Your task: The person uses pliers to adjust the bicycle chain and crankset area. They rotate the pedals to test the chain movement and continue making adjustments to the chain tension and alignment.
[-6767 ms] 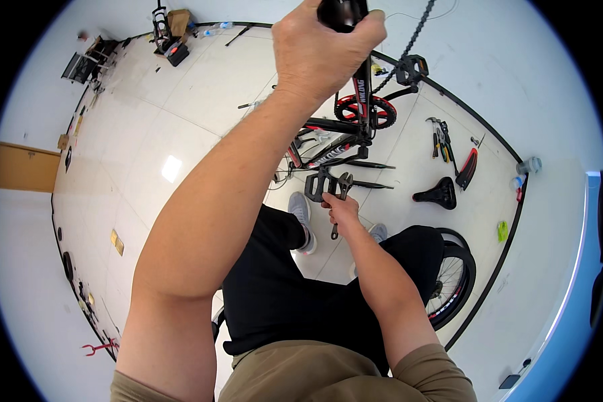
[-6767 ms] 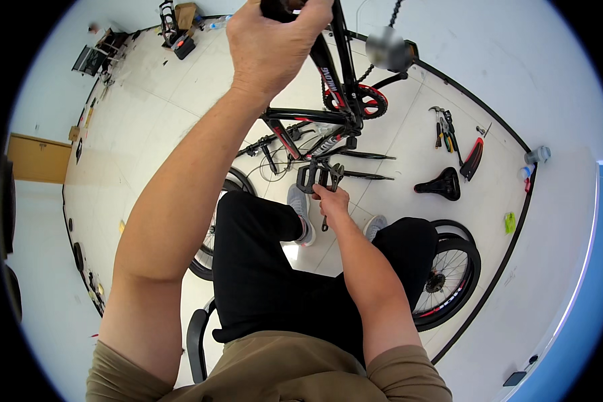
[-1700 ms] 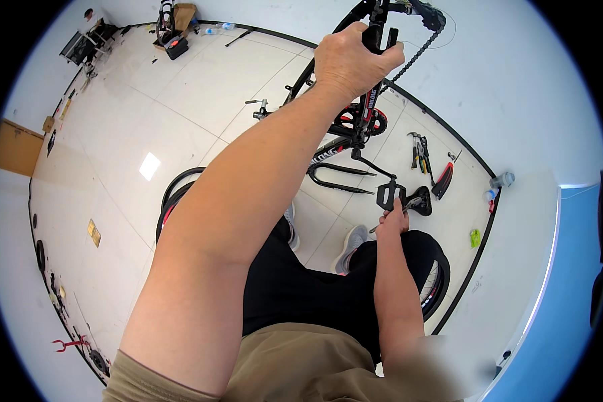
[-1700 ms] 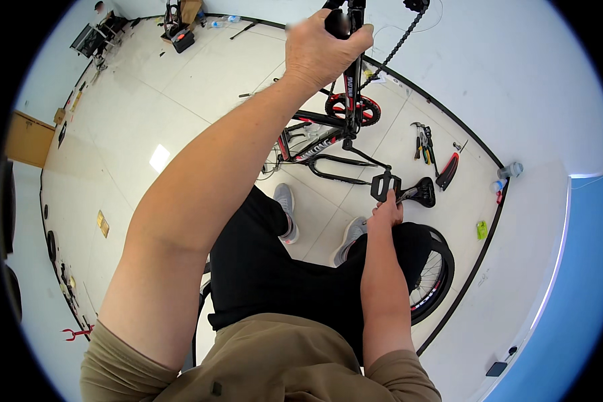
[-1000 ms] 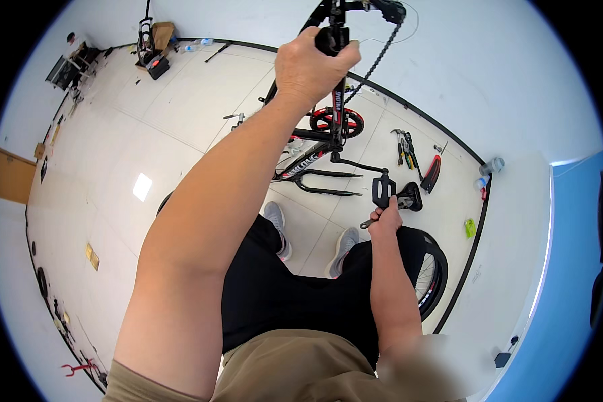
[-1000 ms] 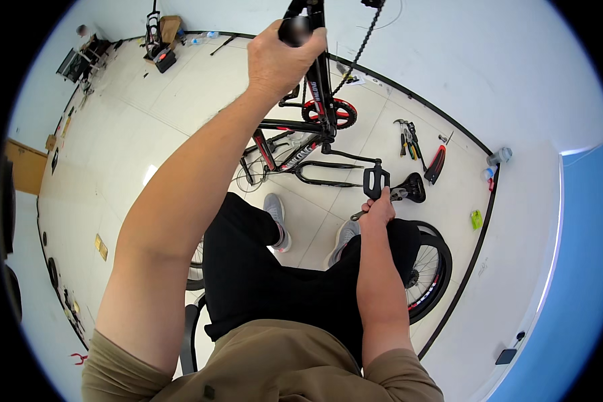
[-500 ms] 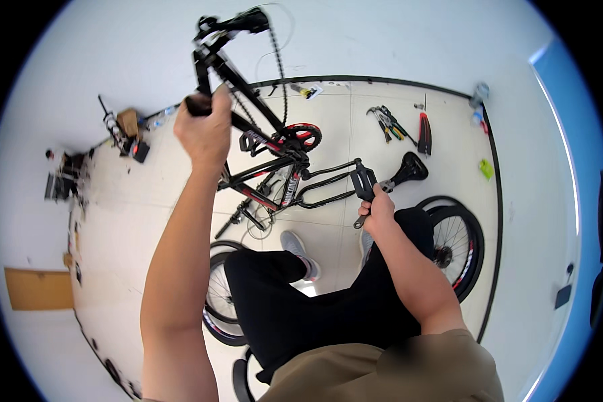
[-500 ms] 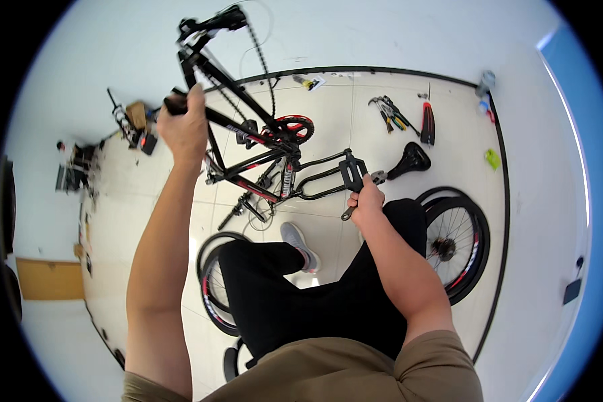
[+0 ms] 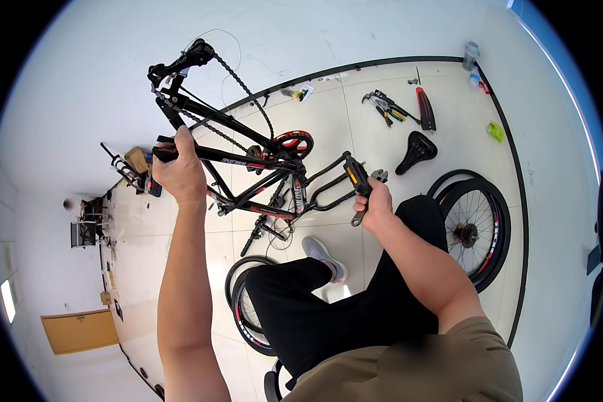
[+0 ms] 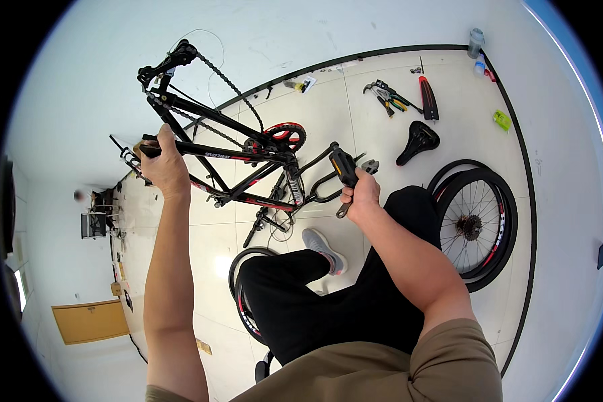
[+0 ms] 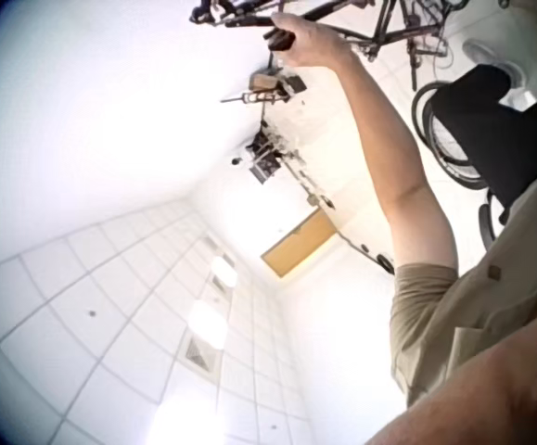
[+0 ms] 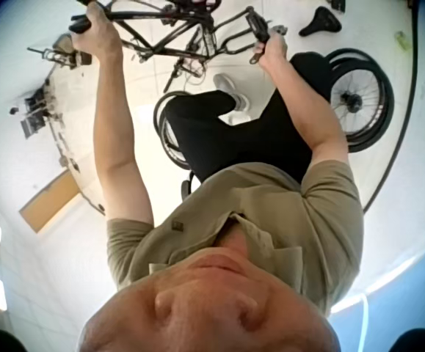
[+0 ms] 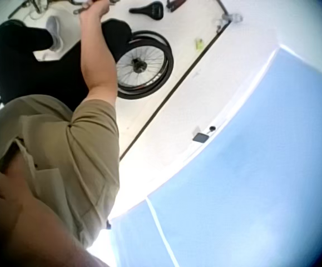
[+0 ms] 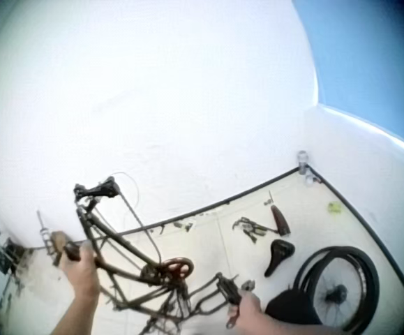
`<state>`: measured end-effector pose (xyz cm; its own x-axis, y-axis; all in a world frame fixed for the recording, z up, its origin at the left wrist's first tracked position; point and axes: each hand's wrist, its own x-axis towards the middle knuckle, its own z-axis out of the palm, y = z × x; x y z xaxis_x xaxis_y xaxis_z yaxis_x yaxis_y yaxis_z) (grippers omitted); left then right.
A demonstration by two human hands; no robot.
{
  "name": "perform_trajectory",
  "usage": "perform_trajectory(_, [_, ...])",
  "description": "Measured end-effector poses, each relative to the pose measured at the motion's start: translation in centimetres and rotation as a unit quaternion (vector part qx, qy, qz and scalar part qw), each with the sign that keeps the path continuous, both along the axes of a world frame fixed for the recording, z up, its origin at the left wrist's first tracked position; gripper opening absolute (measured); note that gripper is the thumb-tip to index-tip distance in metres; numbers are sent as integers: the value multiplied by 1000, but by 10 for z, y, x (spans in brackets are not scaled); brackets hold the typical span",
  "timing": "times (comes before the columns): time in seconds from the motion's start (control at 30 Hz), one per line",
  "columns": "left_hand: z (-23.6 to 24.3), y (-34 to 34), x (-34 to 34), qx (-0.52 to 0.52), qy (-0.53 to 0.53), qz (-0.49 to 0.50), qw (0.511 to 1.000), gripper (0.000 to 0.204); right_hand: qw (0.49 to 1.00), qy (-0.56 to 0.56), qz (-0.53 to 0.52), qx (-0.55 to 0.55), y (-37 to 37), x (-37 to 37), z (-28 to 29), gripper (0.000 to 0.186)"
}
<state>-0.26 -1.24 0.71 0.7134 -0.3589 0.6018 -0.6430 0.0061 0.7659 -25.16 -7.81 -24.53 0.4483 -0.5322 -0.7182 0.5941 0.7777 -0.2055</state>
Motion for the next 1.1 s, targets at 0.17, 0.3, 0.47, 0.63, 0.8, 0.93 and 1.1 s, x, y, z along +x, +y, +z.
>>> perform_trajectory(0.17, [-1,0,2,-3,-23,9,1000,35,999,-40,17,-15,4,-1,11,27])
perform_trajectory(0.3, [-1,0,2,2,-17,21,1000,35,997,-68,27,-15,5,-1,14,24])
perform_trajectory(0.47, [-1,-1,3,-7,-27,17,999,35,995,-93,27,-16,7,0,13,24])
perform_trajectory(0.63, [1,0,1,1,-21,10,1000,36,986,-143,71,-48,8,3,12,25])
perform_trajectory(0.8, [1,0,-2,4,-3,13,1000,35,978,-166,103,-75,10,4,21,25])
perform_trajectory(0.93, [1,0,-3,4,-10,12,1000,35,969,-191,124,-99,11,4,22,25])
perform_trajectory(1.1, [0,0,-4,8,-9,22,1000,39,951,-232,161,-126,16,10,25,24])
